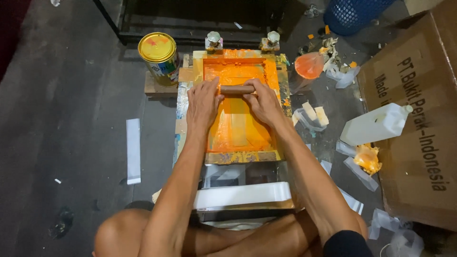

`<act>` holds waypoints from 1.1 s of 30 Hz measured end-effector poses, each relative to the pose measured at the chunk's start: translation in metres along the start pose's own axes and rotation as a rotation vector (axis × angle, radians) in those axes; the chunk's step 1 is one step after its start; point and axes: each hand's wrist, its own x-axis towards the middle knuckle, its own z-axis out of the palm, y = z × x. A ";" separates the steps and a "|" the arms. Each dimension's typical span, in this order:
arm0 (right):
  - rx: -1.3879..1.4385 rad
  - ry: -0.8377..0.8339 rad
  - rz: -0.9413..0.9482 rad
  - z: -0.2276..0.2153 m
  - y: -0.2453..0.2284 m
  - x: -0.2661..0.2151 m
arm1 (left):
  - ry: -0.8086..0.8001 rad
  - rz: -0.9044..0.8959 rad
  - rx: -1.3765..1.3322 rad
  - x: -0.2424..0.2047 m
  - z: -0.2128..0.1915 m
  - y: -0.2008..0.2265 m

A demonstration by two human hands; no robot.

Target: The person sits cross-legged on the floor and uses a squeegee to spread orange ink across a screen printing frame. They repeatedly pull the ink across the screen, lift the frame to remove a white strip, and place a new strip underneath to continue the process.

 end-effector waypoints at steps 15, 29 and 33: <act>-0.077 -0.098 -0.113 -0.006 -0.005 -0.051 | -0.135 0.051 -0.122 -0.046 -0.006 -0.001; 0.107 -0.131 -0.380 -0.008 0.005 -0.122 | -0.179 0.133 -0.231 -0.128 -0.030 0.025; 0.118 -0.149 -0.413 -0.011 -0.007 -0.118 | -0.210 0.143 -0.268 -0.130 -0.033 0.025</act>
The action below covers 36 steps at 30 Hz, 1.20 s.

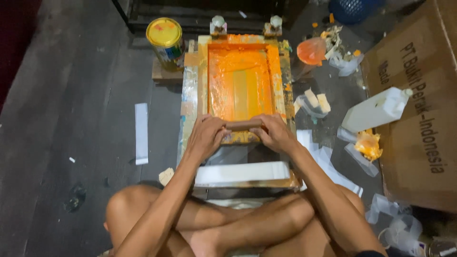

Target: The person sits cross-legged on the floor and uses a squeegee to spread orange ink across a screen printing frame. They repeatedly pull the ink across the screen, lift the frame to remove a white strip, and place a new strip underneath to continue the process.

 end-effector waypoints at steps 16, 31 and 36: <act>-0.231 0.118 0.264 -0.016 0.089 0.106 | 0.118 -0.185 0.126 0.145 -0.010 -0.058; -0.303 0.041 0.235 0.002 0.021 0.021 | 0.044 -0.133 0.087 0.047 -0.003 -0.016; -0.262 -0.009 0.200 0.007 0.006 -0.005 | 0.060 -0.084 0.044 0.008 0.005 -0.008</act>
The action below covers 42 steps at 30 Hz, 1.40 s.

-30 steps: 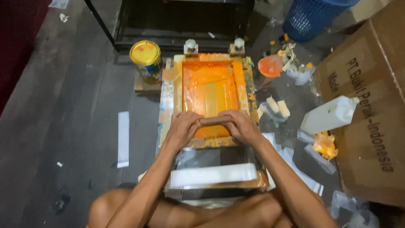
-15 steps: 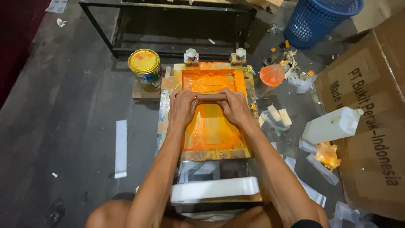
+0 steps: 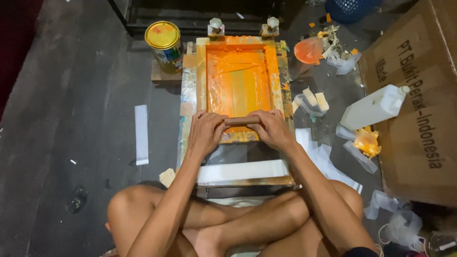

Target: The person sits cross-legged on the floor and uses a squeegee to spread orange ink across a screen printing frame. They repeatedly pull the ink across the screen, lift the frame to remove a white strip, and place a new strip underneath to continue the process.

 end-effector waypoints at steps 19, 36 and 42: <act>0.027 0.104 -0.066 -0.013 0.032 0.089 | 0.052 -0.062 0.014 0.103 -0.009 -0.030; -0.013 0.056 0.036 -0.010 0.011 0.054 | 0.015 -0.072 -0.034 0.069 -0.008 -0.017; -0.039 0.043 0.009 -0.003 -0.004 0.010 | 0.006 -0.015 -0.035 0.022 -0.002 -0.008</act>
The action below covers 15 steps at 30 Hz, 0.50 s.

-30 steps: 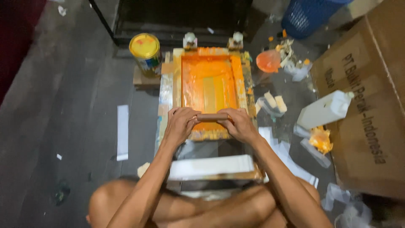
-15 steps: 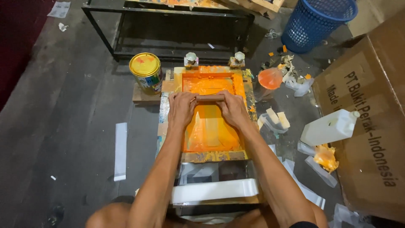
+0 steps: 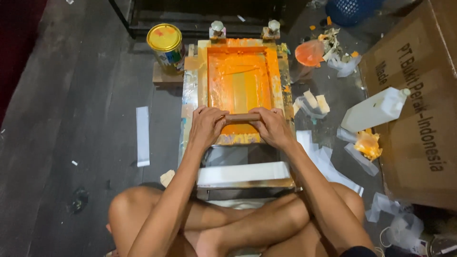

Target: The person sits cross-legged on the floor and uses a squeegee to spread orange ink across a screen printing frame. They repeatedly pull the ink across the screen, lift the frame to remove a white strip, and place a new strip underneath to continue the process.

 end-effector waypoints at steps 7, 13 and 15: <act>0.063 0.008 -0.018 0.011 0.014 -0.030 | -0.010 0.042 -0.016 -0.029 0.001 0.007; 0.087 0.015 -0.048 0.011 0.011 -0.030 | -0.029 0.081 -0.009 -0.029 0.009 -0.007; 0.166 0.038 -0.093 0.005 0.005 -0.023 | -0.092 0.010 -0.059 -0.025 0.018 -0.018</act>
